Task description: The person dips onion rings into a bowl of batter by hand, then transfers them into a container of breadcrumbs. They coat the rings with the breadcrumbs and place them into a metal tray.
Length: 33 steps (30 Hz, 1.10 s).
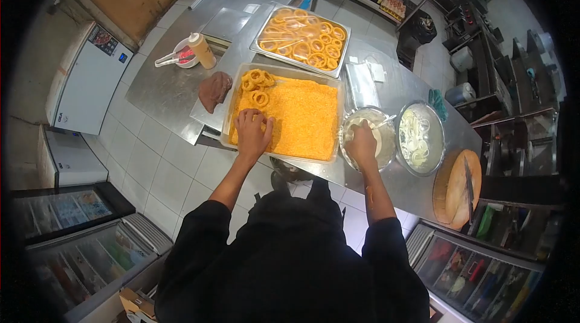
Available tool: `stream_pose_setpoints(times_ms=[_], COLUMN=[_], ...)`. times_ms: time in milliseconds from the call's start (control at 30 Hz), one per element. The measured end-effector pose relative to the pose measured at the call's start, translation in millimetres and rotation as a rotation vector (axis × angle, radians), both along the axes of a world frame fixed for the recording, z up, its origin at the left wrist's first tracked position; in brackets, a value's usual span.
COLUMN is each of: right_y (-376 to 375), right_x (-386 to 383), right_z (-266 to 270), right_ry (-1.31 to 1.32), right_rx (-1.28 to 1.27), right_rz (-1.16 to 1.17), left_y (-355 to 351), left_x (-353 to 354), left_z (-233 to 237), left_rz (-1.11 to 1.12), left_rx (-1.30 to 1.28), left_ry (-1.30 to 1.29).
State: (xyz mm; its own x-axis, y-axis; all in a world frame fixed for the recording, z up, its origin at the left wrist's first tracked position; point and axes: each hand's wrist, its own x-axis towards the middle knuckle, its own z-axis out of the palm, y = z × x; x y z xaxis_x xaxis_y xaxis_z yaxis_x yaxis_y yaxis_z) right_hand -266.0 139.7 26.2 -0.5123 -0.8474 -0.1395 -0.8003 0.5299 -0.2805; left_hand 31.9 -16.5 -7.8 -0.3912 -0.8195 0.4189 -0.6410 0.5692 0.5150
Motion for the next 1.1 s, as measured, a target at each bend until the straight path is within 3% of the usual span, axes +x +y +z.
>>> stream_pose_setpoints(times_ms=[100,167,300,400,500,600,733,833,933,1033,1100], right_y=[12,25,31,40,58,63,60,61,58,57,54], right_x=[-8,-28,-30,-27,-26,-18,-22,-23,-21,-16,-9], right_z=[-5,-20,32,35,15,10,11,11,5,6,14], right_ry=[0.086,0.036,-0.165,-0.046,-0.152,-0.192,-0.129,-0.225,-0.254,-0.18,-0.211], right_rx=[-0.075,-0.307,-0.23,-0.517,-0.327,-0.376,-0.446,-0.32,-0.447,-0.364,-0.382], right_rz=[0.059,0.102,-0.061,-0.057,0.14,-0.026,-0.058,0.05,-0.074,0.061,-0.088], left_y=[-1,-1,-1,-2,-1,0,-1,0,1,0,-1], left_x=[0,1,-2,-2,-3,-3,-3,-4,-2,-4,-5], left_z=[-3,-4,-3,-4,-5,-3,-2,-2,-1,0,-1], left_rz=[0.02,0.032,0.037,0.042,0.054,0.059,0.054,0.058,0.06,0.066,0.068], left_rx=[0.008,0.015,0.03,0.013,0.02,0.034,0.039,0.014,0.041,0.034,0.034], left_ry=[0.023,0.043,0.024,0.006,-0.002,-0.017,-0.023,-0.006,-0.031,-0.026,-0.022])
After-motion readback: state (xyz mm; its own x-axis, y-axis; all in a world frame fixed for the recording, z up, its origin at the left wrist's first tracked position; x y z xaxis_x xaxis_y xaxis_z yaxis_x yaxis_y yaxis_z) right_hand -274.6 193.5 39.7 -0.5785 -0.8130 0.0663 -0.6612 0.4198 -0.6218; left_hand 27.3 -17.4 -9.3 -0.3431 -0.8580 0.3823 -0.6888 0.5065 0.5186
